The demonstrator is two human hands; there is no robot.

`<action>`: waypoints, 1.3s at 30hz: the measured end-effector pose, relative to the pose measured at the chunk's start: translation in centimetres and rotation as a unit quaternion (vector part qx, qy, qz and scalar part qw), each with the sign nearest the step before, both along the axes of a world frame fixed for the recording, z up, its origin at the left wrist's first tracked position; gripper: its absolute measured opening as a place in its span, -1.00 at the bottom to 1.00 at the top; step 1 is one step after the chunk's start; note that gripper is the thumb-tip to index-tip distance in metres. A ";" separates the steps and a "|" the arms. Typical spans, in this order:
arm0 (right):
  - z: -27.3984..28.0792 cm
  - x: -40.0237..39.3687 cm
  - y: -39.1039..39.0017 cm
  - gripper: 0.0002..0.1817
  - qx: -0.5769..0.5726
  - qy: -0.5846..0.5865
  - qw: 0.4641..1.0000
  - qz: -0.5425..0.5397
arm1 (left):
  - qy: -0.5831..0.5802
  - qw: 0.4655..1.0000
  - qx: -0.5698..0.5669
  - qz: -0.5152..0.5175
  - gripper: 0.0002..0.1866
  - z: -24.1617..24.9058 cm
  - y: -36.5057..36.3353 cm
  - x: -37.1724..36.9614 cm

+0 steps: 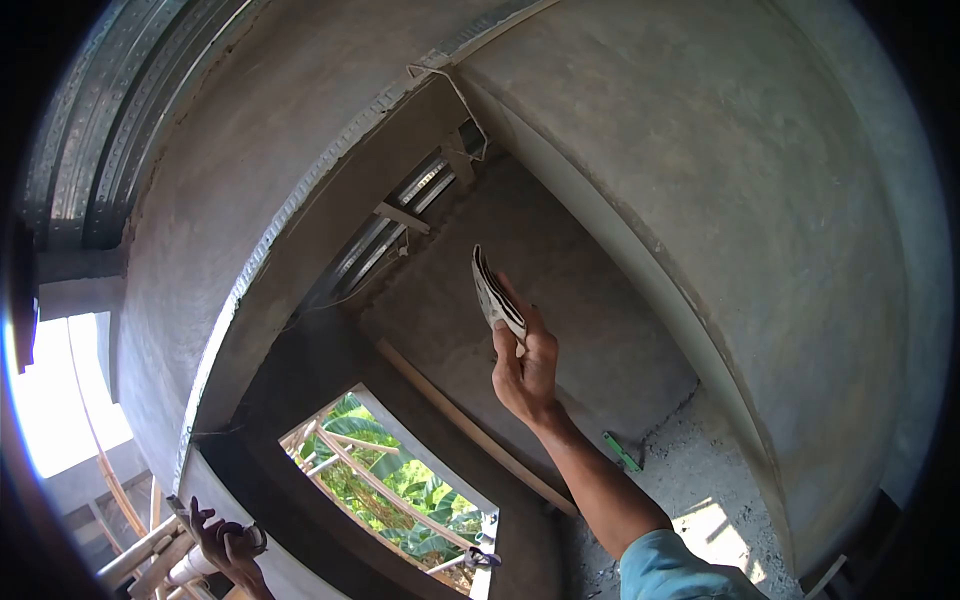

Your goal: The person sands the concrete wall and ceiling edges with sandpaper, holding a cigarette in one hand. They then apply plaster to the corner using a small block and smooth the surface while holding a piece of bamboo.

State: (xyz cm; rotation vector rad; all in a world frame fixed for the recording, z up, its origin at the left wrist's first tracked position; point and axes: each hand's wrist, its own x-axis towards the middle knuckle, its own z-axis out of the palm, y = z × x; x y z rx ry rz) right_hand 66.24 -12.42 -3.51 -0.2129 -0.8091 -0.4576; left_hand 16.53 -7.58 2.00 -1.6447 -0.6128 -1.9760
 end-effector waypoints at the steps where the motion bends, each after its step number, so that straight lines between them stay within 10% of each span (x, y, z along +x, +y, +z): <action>1: -1.3 -0.1 -0.2 -0.51 0.001 0.016 1.000 0.026 | -0.001 1.000 -0.004 -0.001 -0.17 -0.1 -0.2 0.0; 7: -10.0 -2.7 -2.6 -0.56 -0.143 0.033 0.981 0.125 | 0.108 0.966 0.179 0.149 -0.31 1.6 2.6 -4.6; 10: -14.1 -3.4 -3.5 -0.60 -0.226 0.063 0.960 0.155 | 0.048 0.993 0.079 0.077 -0.36 5.7 -4.3 3.5; 14: -17.2 -4.0 -2.7 -0.62 -0.192 0.115 0.957 0.183 | 0.232 0.938 0.240 0.091 -0.30 13.9 -12.1 16.7; 26: -17.1 -5.8 -3.2 -0.68 -0.187 0.153 0.953 0.181 | 0.282 0.893 0.343 -0.078 0.01 19.4 -18.2 45.1; 39: -16.1 -5.1 -2.9 -0.52 -0.199 0.131 0.955 0.177 | 0.314 0.907 0.271 -0.069 -0.10 20.1 -17.6 48.3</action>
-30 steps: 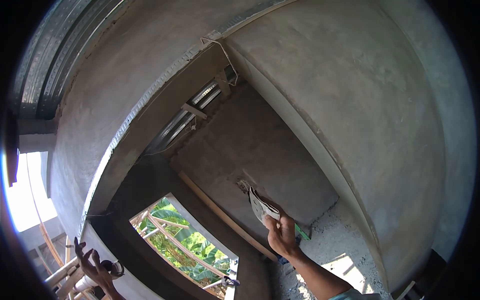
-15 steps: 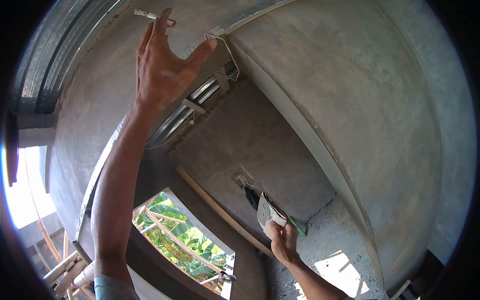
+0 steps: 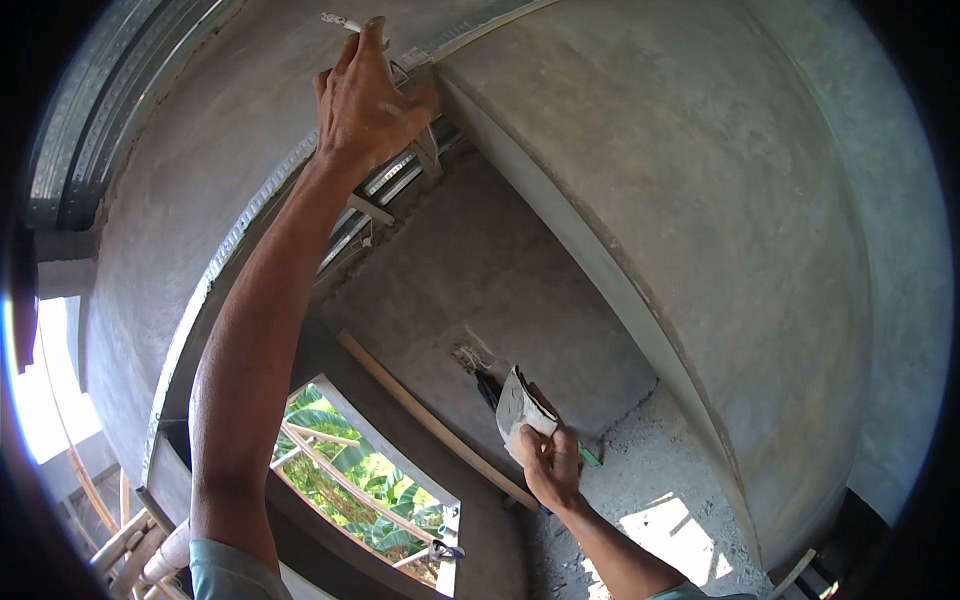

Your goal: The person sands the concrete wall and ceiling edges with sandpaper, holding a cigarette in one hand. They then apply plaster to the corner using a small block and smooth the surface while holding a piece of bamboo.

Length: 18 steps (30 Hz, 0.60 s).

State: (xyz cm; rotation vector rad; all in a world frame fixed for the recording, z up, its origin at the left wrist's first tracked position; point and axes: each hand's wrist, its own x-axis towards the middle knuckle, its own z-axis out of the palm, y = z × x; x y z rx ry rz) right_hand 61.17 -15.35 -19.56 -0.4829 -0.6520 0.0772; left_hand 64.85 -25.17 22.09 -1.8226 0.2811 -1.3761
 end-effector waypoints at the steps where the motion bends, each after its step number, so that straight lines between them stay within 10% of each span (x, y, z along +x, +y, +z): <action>1: 0.6 0.2 0.0 -0.52 0.009 0.011 1.000 0.005 | 0.002 1.000 0.018 0.005 -0.12 0.2 0.2 -0.7; 18: 28.0 7.1 -0.8 -0.83 0.259 0.026 0.964 0.055 | 0.100 0.994 0.016 -0.027 -0.29 2.6 1.6 -4.0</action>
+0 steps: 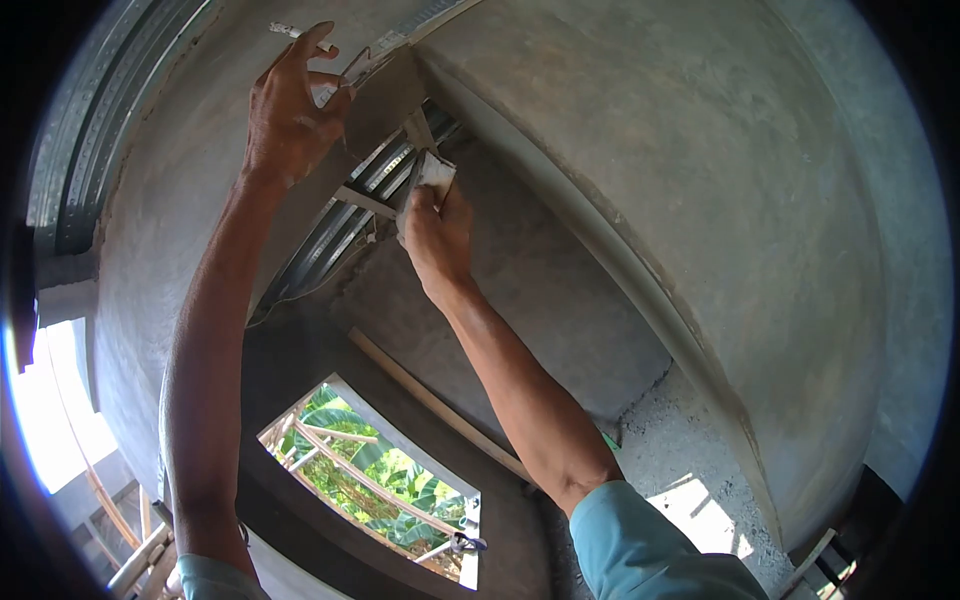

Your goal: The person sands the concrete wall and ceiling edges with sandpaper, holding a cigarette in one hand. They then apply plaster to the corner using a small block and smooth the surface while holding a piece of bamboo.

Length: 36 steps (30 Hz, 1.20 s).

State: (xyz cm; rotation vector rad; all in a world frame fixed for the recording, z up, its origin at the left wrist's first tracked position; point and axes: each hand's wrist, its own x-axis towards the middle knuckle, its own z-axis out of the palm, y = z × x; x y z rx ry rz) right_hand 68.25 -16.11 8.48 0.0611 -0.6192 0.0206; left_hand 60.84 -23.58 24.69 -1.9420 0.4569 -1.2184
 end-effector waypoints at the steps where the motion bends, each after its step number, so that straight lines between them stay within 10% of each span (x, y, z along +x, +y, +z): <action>1: 1.1 0.1 -0.1 -0.83 0.023 -0.001 1.000 0.008 | -0.002 1.000 -0.013 0.003 -0.28 0.1 0.1 -0.1; 8: 7.2 2.3 2.0 -0.54 0.071 0.049 0.971 -0.223 | -0.001 0.999 -0.026 0.019 -0.25 -0.3 0.0 -0.7; 36: 9.4 0.0 -2.8 -0.52 0.069 0.062 0.979 -0.182 | 0.025 0.993 -0.091 0.078 -0.20 0.8 -1.1 -0.9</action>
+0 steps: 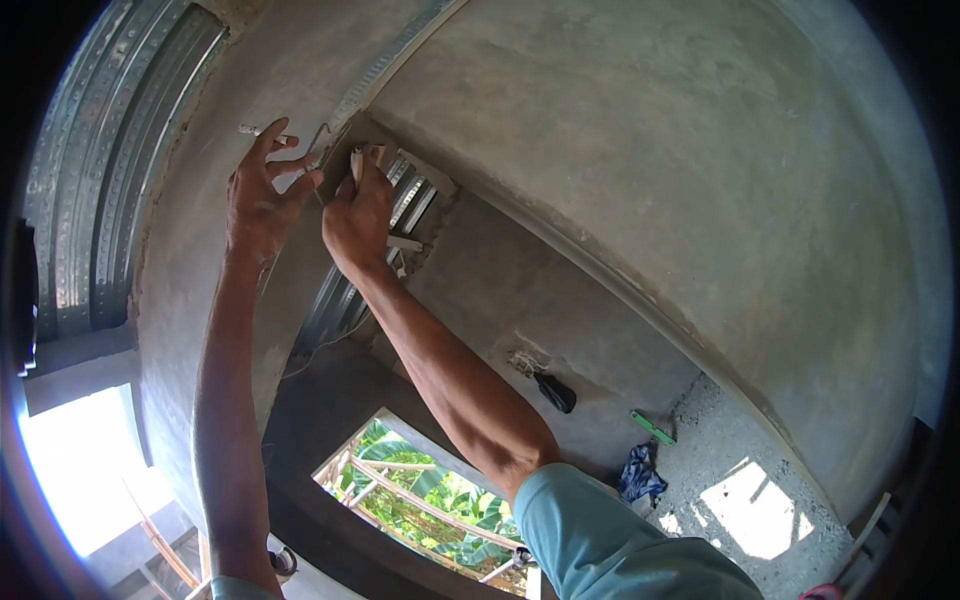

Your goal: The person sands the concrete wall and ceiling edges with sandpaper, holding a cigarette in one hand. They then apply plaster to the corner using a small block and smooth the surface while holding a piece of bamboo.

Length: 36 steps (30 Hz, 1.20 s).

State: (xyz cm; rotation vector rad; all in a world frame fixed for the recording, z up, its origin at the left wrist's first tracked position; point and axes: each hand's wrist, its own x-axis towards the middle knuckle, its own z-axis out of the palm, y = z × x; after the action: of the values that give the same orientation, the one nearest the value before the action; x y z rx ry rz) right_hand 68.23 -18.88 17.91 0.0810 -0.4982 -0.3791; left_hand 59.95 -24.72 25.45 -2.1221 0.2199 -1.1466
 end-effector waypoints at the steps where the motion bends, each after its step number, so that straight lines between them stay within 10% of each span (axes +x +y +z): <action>1: -0.2 -0.6 0.6 -0.49 -0.030 -0.008 0.999 -0.024 | -0.002 1.000 0.001 0.002 -0.20 0.0 -0.1 0.0; 12: -1.8 2.1 3.4 -0.59 -0.049 -0.021 0.993 0.103 | 0.005 1.000 0.008 0.015 -0.20 -0.1 -0.2 -0.1; 36: 2.4 1.2 -0.8 -0.67 -0.024 0.108 0.994 -0.024 | 0.020 0.999 -0.026 0.018 -0.23 0.2 0.5 -0.3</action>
State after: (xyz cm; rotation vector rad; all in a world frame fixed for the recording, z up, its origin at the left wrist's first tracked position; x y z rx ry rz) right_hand 69.46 -19.71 20.33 -0.0181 -0.2963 -0.4179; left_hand 59.69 -24.26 25.70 -2.1875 0.1714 -1.1019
